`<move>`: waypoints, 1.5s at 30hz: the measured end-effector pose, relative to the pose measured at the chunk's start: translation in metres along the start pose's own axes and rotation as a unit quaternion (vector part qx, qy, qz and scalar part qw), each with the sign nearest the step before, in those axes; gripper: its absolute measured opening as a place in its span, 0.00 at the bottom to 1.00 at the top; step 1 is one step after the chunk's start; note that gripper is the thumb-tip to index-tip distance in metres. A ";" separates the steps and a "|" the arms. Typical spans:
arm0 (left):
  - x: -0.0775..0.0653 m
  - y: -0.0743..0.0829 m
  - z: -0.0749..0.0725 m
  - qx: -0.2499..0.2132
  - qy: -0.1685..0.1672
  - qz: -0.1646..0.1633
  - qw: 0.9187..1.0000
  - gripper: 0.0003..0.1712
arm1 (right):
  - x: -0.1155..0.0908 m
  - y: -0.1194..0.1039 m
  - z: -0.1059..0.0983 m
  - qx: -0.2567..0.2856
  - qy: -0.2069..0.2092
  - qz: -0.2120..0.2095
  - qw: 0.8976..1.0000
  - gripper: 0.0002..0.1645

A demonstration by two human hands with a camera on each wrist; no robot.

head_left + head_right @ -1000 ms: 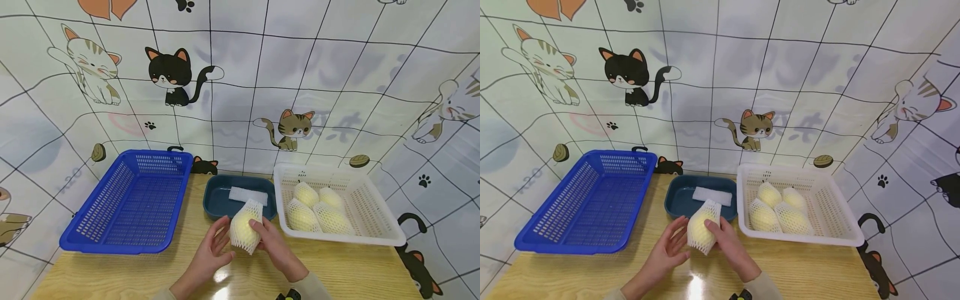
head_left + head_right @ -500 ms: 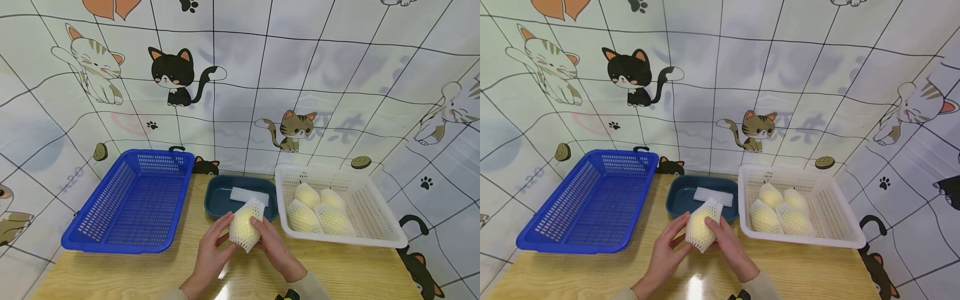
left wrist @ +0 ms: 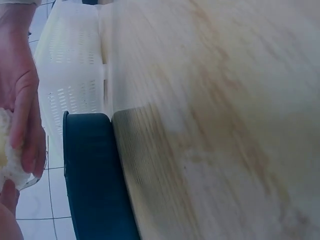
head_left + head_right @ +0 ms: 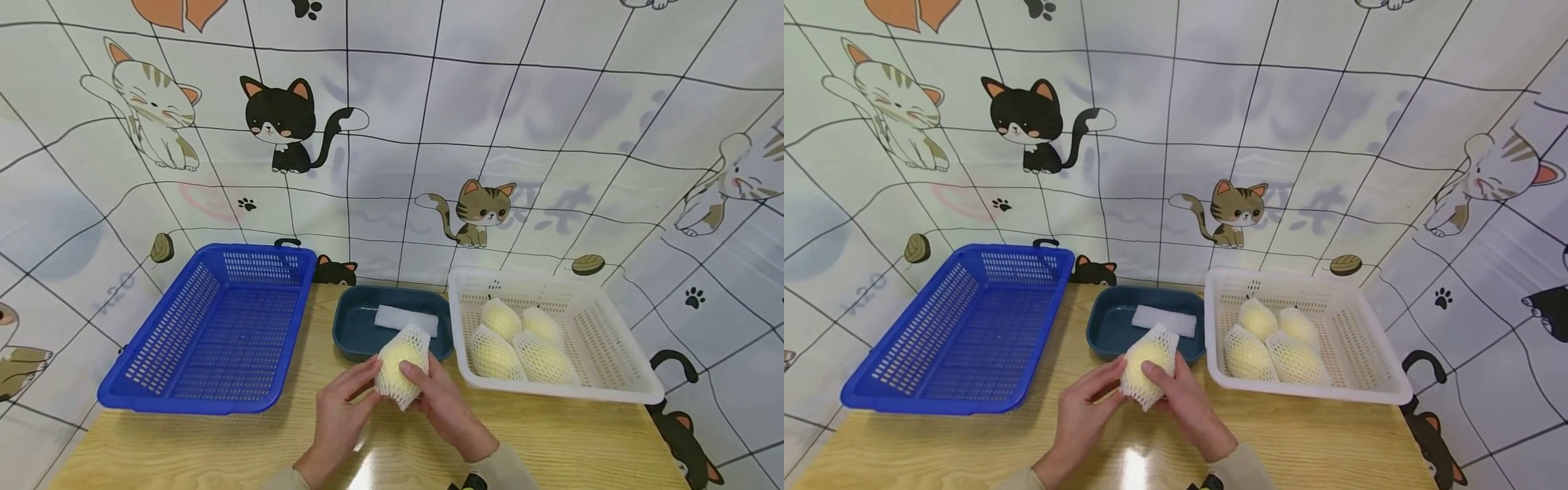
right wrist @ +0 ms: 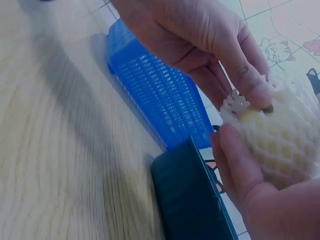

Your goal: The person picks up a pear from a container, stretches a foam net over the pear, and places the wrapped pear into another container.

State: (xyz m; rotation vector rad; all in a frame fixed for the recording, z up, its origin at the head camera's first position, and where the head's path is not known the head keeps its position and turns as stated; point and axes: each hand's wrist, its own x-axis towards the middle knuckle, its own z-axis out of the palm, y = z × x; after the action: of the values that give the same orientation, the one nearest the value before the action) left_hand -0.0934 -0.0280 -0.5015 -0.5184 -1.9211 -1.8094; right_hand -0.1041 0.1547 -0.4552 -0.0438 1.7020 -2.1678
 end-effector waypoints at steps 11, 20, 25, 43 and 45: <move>0.009 0.000 -0.002 0.074 0.014 0.149 0.986 0.16 | 0.005 0.003 0.005 0.046 0.093 -0.040 0.994 0.37; 0.006 0.002 -0.004 0.114 -0.035 0.191 0.974 0.10 | 0.011 0.006 0.012 0.067 0.139 -0.072 0.985 0.34; 0.005 0.002 -0.007 0.128 -0.072 0.170 0.974 0.10 | 0.009 0.005 0.007 0.025 0.127 -0.079 0.988 0.32; 0.027 0.004 -0.020 -0.133 -0.212 -0.318 0.914 0.46 | 0.002 0.011 -0.014 -0.221 -0.014 -0.080 0.972 0.49; 0.027 0.001 -0.022 -0.126 -0.206 -0.318 0.917 0.47 | 0.002 0.012 -0.018 -0.226 -0.043 -0.072 0.971 0.49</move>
State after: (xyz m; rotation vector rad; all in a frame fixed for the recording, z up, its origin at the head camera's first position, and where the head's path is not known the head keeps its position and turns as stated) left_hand -0.1131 -0.0510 -0.4846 -0.4031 -2.3371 -2.5503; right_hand -0.1069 0.1684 -0.4714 -0.3876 2.1597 -1.7945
